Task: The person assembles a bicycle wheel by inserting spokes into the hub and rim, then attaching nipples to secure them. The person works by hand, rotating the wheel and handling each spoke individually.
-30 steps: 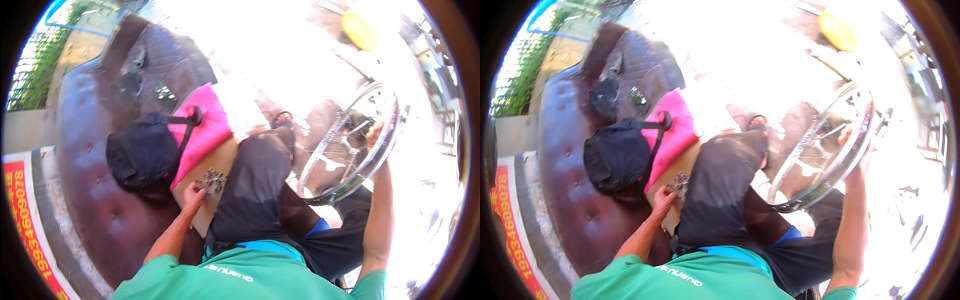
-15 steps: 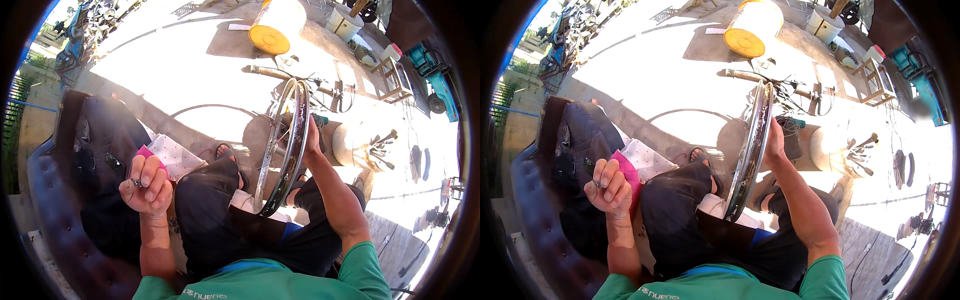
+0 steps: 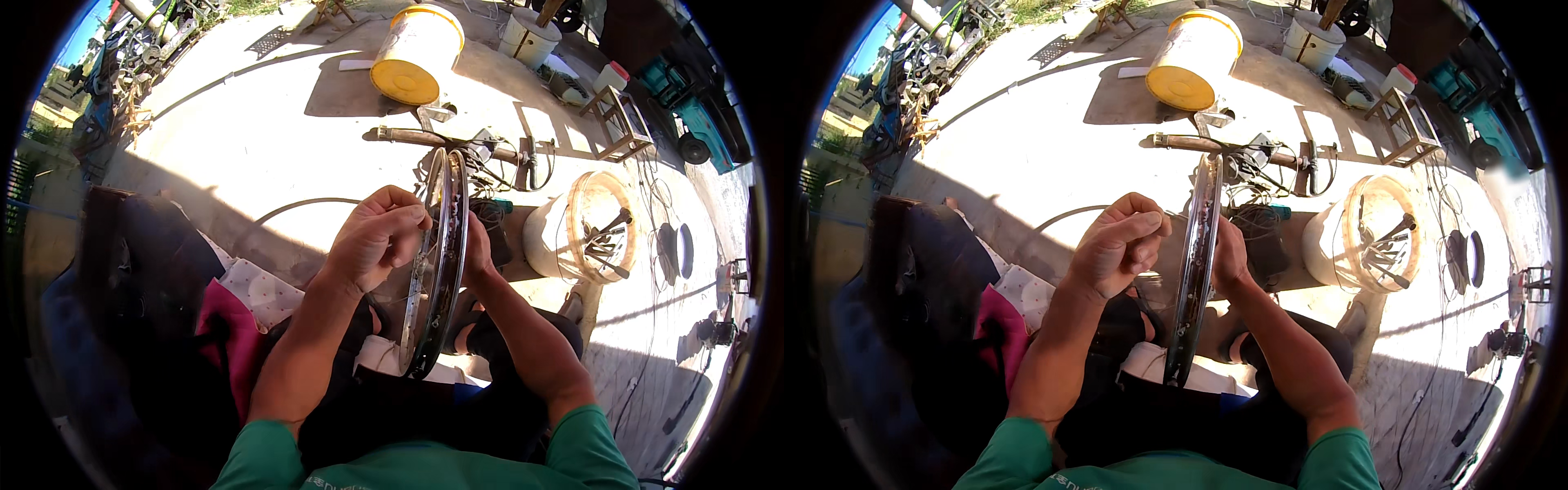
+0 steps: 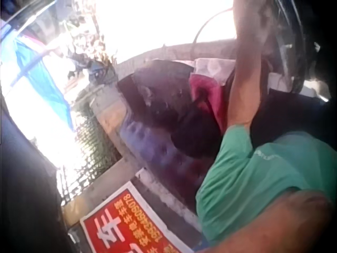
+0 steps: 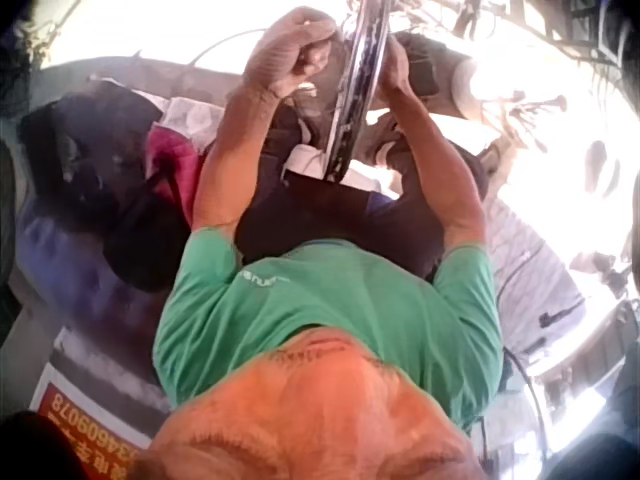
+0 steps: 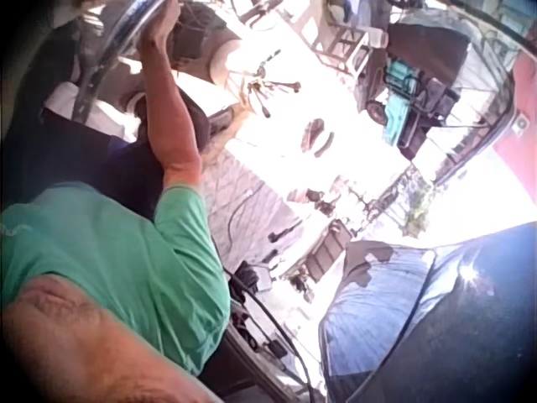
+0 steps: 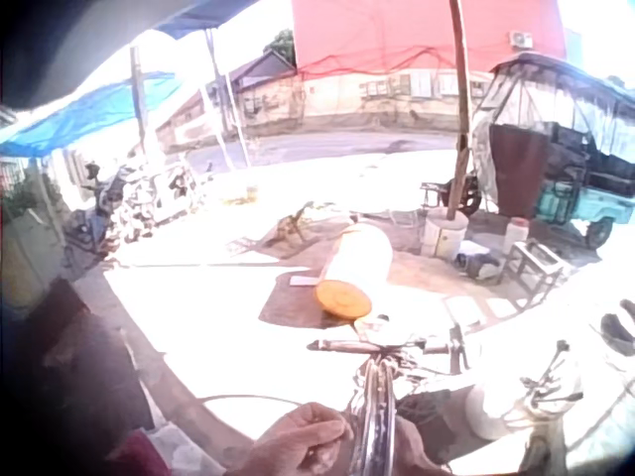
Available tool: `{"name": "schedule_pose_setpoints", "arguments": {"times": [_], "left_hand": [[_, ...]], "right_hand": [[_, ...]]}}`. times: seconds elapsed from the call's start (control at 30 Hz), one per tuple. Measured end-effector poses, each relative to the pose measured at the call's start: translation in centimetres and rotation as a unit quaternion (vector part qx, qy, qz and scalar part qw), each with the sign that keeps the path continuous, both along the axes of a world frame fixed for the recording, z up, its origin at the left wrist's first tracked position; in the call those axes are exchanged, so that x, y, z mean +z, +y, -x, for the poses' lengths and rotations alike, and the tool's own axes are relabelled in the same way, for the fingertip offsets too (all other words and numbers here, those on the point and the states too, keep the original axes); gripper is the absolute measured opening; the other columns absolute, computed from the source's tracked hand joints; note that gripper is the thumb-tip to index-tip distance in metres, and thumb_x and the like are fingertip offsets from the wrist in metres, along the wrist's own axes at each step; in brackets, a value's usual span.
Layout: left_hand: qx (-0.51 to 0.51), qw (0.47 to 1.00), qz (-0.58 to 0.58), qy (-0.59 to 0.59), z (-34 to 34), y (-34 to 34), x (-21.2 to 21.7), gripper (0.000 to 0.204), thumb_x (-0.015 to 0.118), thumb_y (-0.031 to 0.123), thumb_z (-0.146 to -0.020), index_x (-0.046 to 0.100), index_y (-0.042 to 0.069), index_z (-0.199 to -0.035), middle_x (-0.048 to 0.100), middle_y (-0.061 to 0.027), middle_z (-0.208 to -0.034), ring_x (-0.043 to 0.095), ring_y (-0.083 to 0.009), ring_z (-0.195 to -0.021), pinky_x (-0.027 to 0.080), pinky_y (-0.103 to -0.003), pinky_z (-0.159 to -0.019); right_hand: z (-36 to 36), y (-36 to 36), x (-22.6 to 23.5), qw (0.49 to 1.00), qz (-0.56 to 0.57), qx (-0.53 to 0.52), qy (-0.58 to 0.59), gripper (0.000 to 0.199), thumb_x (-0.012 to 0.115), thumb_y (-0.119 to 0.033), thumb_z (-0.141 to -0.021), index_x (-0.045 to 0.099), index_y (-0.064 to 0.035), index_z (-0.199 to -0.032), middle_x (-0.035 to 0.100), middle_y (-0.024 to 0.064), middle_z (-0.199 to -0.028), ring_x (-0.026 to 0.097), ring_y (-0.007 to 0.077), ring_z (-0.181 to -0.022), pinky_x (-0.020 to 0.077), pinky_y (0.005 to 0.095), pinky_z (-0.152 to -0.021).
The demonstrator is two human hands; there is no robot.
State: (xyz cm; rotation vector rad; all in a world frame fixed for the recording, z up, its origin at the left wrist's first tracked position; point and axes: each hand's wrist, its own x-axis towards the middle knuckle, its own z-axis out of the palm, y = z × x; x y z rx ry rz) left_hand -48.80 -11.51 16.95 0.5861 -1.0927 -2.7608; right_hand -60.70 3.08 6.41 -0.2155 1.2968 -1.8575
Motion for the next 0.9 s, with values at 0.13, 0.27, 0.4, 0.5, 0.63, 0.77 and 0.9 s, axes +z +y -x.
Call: {"name": "schedule_pose_setpoints", "arguments": {"times": [0.13, 0.27, 0.4, 0.5, 0.63, 0.77, 0.9], "left_hand": [[-0.026, 0.996, 0.039, -0.079, -0.3, 0.1, -0.4, 0.008, 0.066, 0.012, -0.094, 0.060, 0.008, -0.098, 0.066, -0.0060, -0.084, 0.046, -0.0023, -0.049, 0.036, -0.018, -0.042], [-0.021, 0.992, 0.006, -0.128, 0.2, 0.9, -0.4, 0.009, 0.066, 0.013, -0.092, 0.061, 0.007, -0.098, 0.064, -0.0045, -0.080, 0.044, -0.0018, -0.047, 0.033, -0.018, -0.041], [-0.037, 0.989, 0.071, -0.121, -0.2, 1.2, -0.2, 0.014, 0.065, 0.006, -0.090, 0.062, 0.002, -0.103, 0.058, -0.0001, -0.071, 0.043, -0.0025, -0.047, 0.032, -0.019, -0.042], [-0.020, 0.987, 0.104, -0.123, -0.3, 1.5, 0.5, 0.017, 0.063, 0.003, -0.089, 0.062, -0.001, -0.105, 0.055, 0.0018, -0.068, 0.042, -0.0024, -0.047, 0.032, -0.019, -0.042], [-0.044, 0.984, 0.118, -0.125, -0.5, 1.4, 0.4, 0.020, 0.065, 0.003, -0.087, 0.064, -0.002, -0.107, 0.058, 0.0010, -0.074, 0.046, -0.0018, -0.053, 0.034, -0.018, -0.045], [-0.048, 0.974, 0.176, -0.130, -0.1, 1.6, 0.4, 0.019, 0.066, 0.004, -0.089, 0.065, -0.002, -0.107, 0.060, 0.0008, -0.076, 0.046, -0.0009, -0.054, 0.035, -0.017, -0.046], [-0.038, 0.957, 0.243, -0.156, 1.1, 1.3, 0.9, 0.018, 0.064, 0.005, -0.091, 0.065, -0.004, -0.107, 0.059, 0.0014, -0.073, 0.044, -0.0014, -0.053, 0.035, -0.018, -0.048]], "right_hand": [[0.3, -0.6, 0.0, 0.999, -0.007, -0.018, -0.035, 0.034, 0.044, -0.032, -0.101, 0.062, -0.0057, -0.091, 0.054, -0.0012, -0.076, 0.048, 0.0082, -0.069, 0.0408, 0.0271, -0.062], [0.3, -0.7, 0.2, 1.000, -0.006, 0.002, 0.015, 0.035, 0.043, -0.033, -0.100, 0.063, -0.0055, -0.091, 0.056, -0.0007, -0.078, 0.049, 0.0080, -0.070, 0.0408, 0.0270, -0.063], [0.3, -0.6, 1.0, 0.999, -0.019, 0.010, 0.045, 0.036, 0.044, -0.033, -0.100, 0.064, -0.0053, -0.090, 0.058, -0.0004, -0.078, 0.049, 0.0080, -0.071, 0.0405, 0.0268, -0.065], [0.4, -0.6, 0.7, 0.997, -0.028, 0.010, 0.065, 0.036, 0.044, -0.034, -0.101, 0.064, -0.0051, -0.091, 0.058, -0.0001, -0.078, 0.050, 0.0081, -0.071, 0.0407, 0.0267, -0.065], [0.4, -0.5, 0.7, 0.998, -0.022, 0.009, 0.055, 0.037, 0.045, -0.034, -0.101, 0.065, -0.0047, -0.091, 0.059, 0.0004, -0.079, 0.052, 0.0082, -0.071, 0.0414, 0.0269, -0.066], [0.6, -0.3, 0.8, 0.997, -0.026, 0.011, 0.077, 0.037, 0.045, -0.033, -0.100, 0.066, -0.0034, -0.094, 0.061, 0.0008, -0.080, 0.053, 0.0085, -0.072, 0.0419, 0.0268, -0.066], [0.2, -0.4, 0.9, 1.000, -0.006, 0.002, 0.031, 0.038, 0.045, -0.032, -0.100, 0.068, -0.0019, -0.097, 0.062, 0.0009, -0.080, 0.053, 0.0087, -0.071, 0.0420, 0.0266, -0.066]]}}
